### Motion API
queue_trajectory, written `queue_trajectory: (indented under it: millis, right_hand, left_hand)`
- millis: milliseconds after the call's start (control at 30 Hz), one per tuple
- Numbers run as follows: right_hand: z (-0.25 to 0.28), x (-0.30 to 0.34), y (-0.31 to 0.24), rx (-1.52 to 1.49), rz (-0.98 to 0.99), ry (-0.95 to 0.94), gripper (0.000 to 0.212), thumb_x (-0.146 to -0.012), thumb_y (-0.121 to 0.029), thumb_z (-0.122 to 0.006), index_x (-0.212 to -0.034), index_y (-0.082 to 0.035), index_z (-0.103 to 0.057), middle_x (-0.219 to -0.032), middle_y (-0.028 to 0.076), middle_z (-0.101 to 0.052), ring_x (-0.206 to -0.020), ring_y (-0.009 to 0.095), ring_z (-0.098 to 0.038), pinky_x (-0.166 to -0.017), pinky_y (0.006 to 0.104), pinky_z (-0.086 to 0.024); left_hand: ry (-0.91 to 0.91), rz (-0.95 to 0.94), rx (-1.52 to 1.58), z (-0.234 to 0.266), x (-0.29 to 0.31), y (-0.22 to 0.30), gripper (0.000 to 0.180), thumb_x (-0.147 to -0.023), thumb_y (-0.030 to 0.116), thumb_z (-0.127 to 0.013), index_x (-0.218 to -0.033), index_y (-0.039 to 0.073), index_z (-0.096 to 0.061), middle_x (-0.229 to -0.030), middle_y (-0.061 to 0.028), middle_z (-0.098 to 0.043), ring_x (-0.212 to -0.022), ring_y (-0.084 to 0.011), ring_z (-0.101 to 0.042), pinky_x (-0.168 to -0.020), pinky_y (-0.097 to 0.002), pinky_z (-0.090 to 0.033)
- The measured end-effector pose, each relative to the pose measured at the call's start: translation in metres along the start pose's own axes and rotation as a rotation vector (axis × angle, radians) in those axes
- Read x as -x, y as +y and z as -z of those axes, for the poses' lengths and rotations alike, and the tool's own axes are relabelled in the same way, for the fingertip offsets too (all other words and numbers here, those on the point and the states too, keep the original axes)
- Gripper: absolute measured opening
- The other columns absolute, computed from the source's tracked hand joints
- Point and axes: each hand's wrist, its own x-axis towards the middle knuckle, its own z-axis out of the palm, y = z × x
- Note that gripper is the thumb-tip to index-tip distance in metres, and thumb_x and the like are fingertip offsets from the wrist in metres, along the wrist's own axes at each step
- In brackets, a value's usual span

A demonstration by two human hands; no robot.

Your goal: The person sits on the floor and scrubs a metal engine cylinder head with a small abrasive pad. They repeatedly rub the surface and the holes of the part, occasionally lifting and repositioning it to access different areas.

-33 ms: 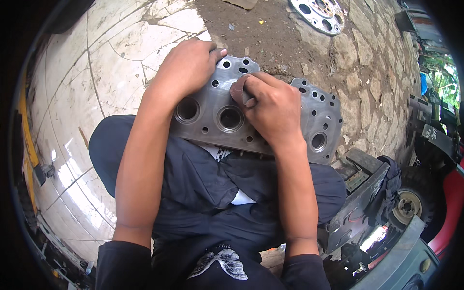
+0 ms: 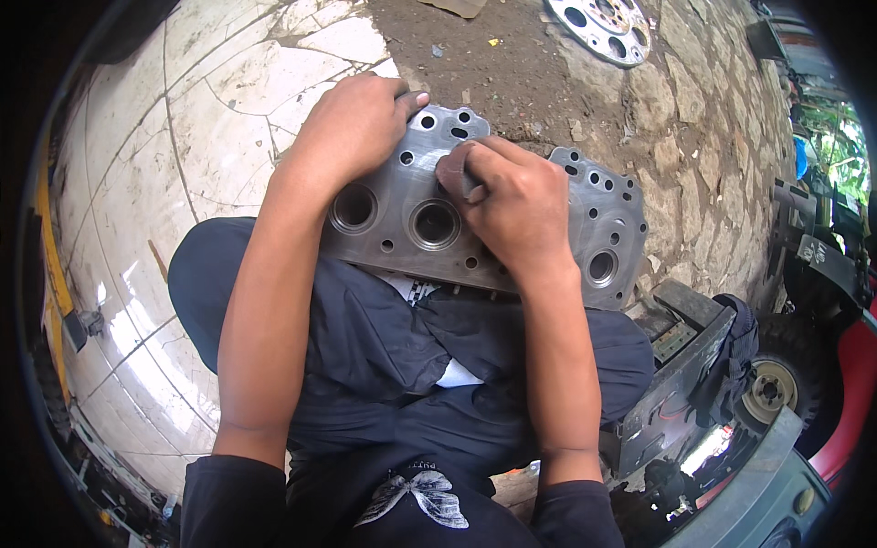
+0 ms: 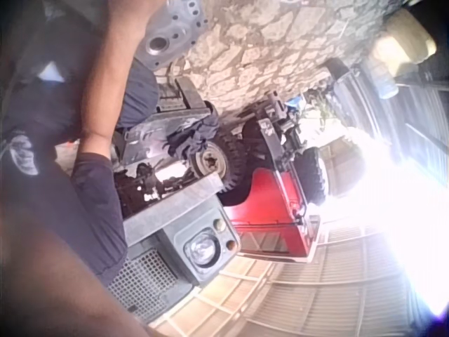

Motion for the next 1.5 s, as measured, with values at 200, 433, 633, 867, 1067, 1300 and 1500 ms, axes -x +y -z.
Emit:
queue_trajectory:
  millis: [200,433,633,867,1067,1300,1500]
  right_hand:
    - [-0.001,-0.003,-0.001,0.016,0.010,0.048,0.018,-0.078,-0.016,-0.084,-0.082,-0.008,-0.069,-0.077,0.006,-0.066,-0.064,0.027,-0.067,-0.058,0.0393,-0.052]
    - [0.003,-0.001,0.000,-0.121,-0.070,0.094,0.020,-0.076,-0.008,-0.087,-0.094,-0.006,-0.078,-0.088,0.010,-0.077,-0.075,0.025,-0.075,-0.070,0.0347,-0.058]
    - [0.022,0.003,0.010,-0.096,-0.106,0.081,0.023,-0.073,-0.012,-0.089,-0.094,-0.008,-0.080,-0.088,0.010,-0.077,-0.075,0.029,-0.074,-0.068,0.0356,-0.057]
    - [0.006,0.001,-0.005,0.054,-0.116,0.026,0.028,-0.066,-0.011,-0.089,-0.089,-0.006,-0.073,-0.083,0.011,-0.071,-0.075,0.034,-0.071,-0.066,0.0405,-0.056]
    - [-0.001,0.005,-0.024,0.049,-0.224,0.109,0.025,-0.067,-0.009,-0.087,-0.084,-0.005,-0.068,-0.081,0.012,-0.069,-0.074,0.035,-0.069,-0.066,0.0427,-0.055]
    - [-0.009,-0.001,-0.026,0.122,-0.195,0.071,0.021,-0.071,-0.009,-0.088,-0.084,-0.005,-0.073,-0.082,0.009,-0.073,-0.068,0.028,-0.070,-0.063,0.0359,-0.054]
    - [-0.007,-0.007,-0.027,0.082,-0.101,0.035,0.012,-0.075,-0.003,-0.076,-0.084,-0.003,-0.068,-0.078,0.014,-0.066,-0.070,0.036,-0.068,-0.063,0.0452,-0.054]
  left_hand:
    - [0.006,-0.004,0.013,0.001,-0.004,-0.002,0.044,-0.105,0.037,-0.059,-0.101,-0.003,-0.078,-0.096,-0.0292,-0.074,-0.097,-0.0468,-0.070,-0.091,-0.0529,-0.054]
    - [-0.005,-0.018,0.051,0.004,-0.005,-0.005,0.043,-0.104,0.037,-0.060,-0.102,-0.002,-0.078,-0.097,-0.0285,-0.074,-0.098,-0.0471,-0.070,-0.091,-0.0527,-0.054]
    - [-0.013,-0.023,0.040,0.005,-0.005,-0.003,0.043,-0.104,0.037,-0.060,-0.103,-0.002,-0.078,-0.097,-0.0293,-0.074,-0.098,-0.0472,-0.070,-0.091,-0.0524,-0.054]
    - [-0.016,-0.010,0.029,0.005,-0.004,-0.003,0.044,-0.104,0.038,-0.059,-0.102,-0.002,-0.078,-0.096,-0.0295,-0.074,-0.096,-0.0471,-0.070,-0.091,-0.0525,-0.054]
    - [0.004,0.017,0.041,0.001,-0.004,-0.003,0.044,-0.105,0.038,-0.059,-0.100,-0.001,-0.078,-0.095,-0.0289,-0.074,-0.097,-0.0462,-0.071,-0.091,-0.0527,-0.055]
    - [-0.006,-0.003,0.028,0.002,-0.004,-0.002,0.044,-0.104,0.038,-0.060,-0.101,-0.001,-0.078,-0.095,-0.0286,-0.074,-0.097,-0.0464,-0.071,-0.091,-0.0527,-0.055]
    - [-0.002,0.013,0.033,0.001,-0.005,0.000,0.043,-0.104,0.038,-0.060,-0.102,-0.001,-0.078,-0.096,-0.0288,-0.074,-0.097,-0.0462,-0.071,-0.091,-0.0529,-0.055]
